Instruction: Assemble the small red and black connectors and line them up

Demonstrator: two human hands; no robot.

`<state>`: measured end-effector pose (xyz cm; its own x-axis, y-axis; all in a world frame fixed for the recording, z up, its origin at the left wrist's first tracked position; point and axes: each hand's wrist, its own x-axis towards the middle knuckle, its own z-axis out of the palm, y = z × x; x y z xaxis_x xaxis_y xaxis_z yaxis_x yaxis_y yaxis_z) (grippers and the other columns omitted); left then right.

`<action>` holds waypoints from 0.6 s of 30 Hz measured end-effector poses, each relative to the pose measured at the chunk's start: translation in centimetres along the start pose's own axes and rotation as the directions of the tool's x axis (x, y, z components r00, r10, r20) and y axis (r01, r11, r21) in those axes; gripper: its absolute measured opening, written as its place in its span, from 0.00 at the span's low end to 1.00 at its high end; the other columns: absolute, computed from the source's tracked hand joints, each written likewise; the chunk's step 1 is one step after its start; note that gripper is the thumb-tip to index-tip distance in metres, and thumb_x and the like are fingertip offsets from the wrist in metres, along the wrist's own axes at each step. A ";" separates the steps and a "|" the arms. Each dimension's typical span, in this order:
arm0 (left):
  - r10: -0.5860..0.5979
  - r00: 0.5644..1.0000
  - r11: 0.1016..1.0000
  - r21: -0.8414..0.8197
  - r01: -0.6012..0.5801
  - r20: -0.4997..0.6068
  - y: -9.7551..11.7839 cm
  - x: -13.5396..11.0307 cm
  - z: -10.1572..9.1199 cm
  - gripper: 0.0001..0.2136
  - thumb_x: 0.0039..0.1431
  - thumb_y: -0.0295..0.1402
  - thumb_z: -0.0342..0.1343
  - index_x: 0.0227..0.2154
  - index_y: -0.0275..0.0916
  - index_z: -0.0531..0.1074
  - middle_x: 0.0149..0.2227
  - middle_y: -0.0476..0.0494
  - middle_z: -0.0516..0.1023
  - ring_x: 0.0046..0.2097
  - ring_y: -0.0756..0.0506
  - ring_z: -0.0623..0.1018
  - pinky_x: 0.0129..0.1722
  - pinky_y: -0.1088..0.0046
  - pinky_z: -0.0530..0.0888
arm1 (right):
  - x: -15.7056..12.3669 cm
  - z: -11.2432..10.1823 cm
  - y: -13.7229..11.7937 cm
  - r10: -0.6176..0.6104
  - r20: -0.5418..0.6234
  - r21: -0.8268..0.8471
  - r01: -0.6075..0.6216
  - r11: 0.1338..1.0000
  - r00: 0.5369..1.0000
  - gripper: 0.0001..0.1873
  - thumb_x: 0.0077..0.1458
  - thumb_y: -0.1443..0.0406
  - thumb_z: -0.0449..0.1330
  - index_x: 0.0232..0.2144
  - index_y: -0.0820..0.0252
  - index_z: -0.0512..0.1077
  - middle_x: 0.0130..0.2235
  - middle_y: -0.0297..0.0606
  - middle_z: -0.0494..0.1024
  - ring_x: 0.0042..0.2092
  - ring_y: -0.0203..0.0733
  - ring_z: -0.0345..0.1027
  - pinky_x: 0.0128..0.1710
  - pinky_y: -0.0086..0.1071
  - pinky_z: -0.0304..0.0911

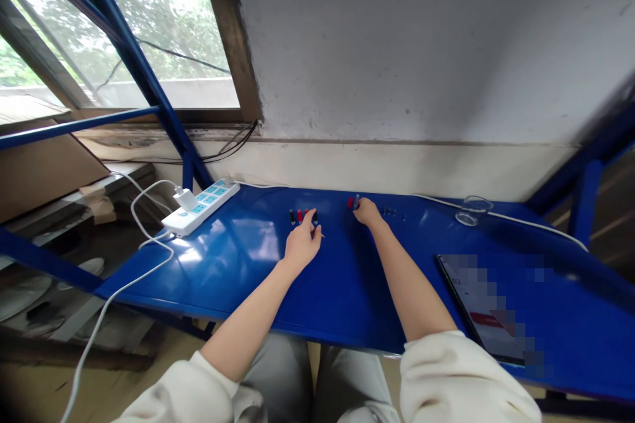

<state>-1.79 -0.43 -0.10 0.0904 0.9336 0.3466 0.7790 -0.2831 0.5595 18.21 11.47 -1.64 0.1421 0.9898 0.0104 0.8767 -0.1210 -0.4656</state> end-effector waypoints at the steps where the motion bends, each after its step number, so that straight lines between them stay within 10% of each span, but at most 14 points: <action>1: -0.010 1.000 0.999 0.030 0.009 0.012 0.0 0.0 0.0 0.24 0.57 0.34 0.43 0.57 0.39 0.50 0.30 0.42 0.74 0.29 0.46 0.74 0.30 0.73 0.68 | -0.5 -0.2 -0.1 0.010 0.000 -0.005 -0.010 1.000 1.000 0.13 0.44 0.71 0.57 0.37 0.66 0.68 0.32 0.44 0.74 0.36 0.42 0.69 0.34 0.29 0.60; 5: -0.029 0.998 0.993 0.118 0.023 0.047 0.1 0.3 0.1 0.29 0.57 0.33 0.43 0.60 0.41 0.38 0.31 0.40 0.74 0.28 0.45 0.74 0.29 0.71 0.68 | -3.9 -1.2 -0.9 0.054 -0.029 -0.021 -0.054 0.998 0.998 0.16 0.48 0.70 0.54 0.42 0.68 0.66 0.36 0.51 0.74 0.38 0.47 0.69 0.34 0.33 0.60; 11: -0.049 0.996 0.976 0.213 0.033 0.071 0.4 0.7 0.3 0.31 0.56 0.33 0.43 0.60 0.41 0.34 0.33 0.39 0.74 0.29 0.45 0.75 0.31 0.71 0.69 | -9.7 -1.3 -3.1 -0.188 -0.102 0.109 0.199 0.974 0.977 0.14 0.51 0.69 0.49 0.40 0.61 0.69 0.35 0.45 0.76 0.38 0.43 0.69 0.35 0.31 0.59; 18: -0.085 0.994 0.980 0.187 0.072 0.064 0.2 1.1 0.4 0.23 0.58 0.34 0.41 0.57 0.42 0.49 0.40 0.36 0.73 0.35 0.42 0.75 0.35 0.68 0.69 | -11.6 -0.7 -4.8 -0.342 -0.122 0.061 0.351 0.935 0.932 0.11 0.53 0.65 0.49 0.37 0.58 0.69 0.34 0.39 0.76 0.35 0.40 0.69 0.32 0.28 0.57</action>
<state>-1.26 0.64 0.08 0.0633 0.9665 0.2489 0.8858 -0.1693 0.4320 12.68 0.49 1.08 -0.1112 0.9545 0.2766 0.8411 0.2387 -0.4854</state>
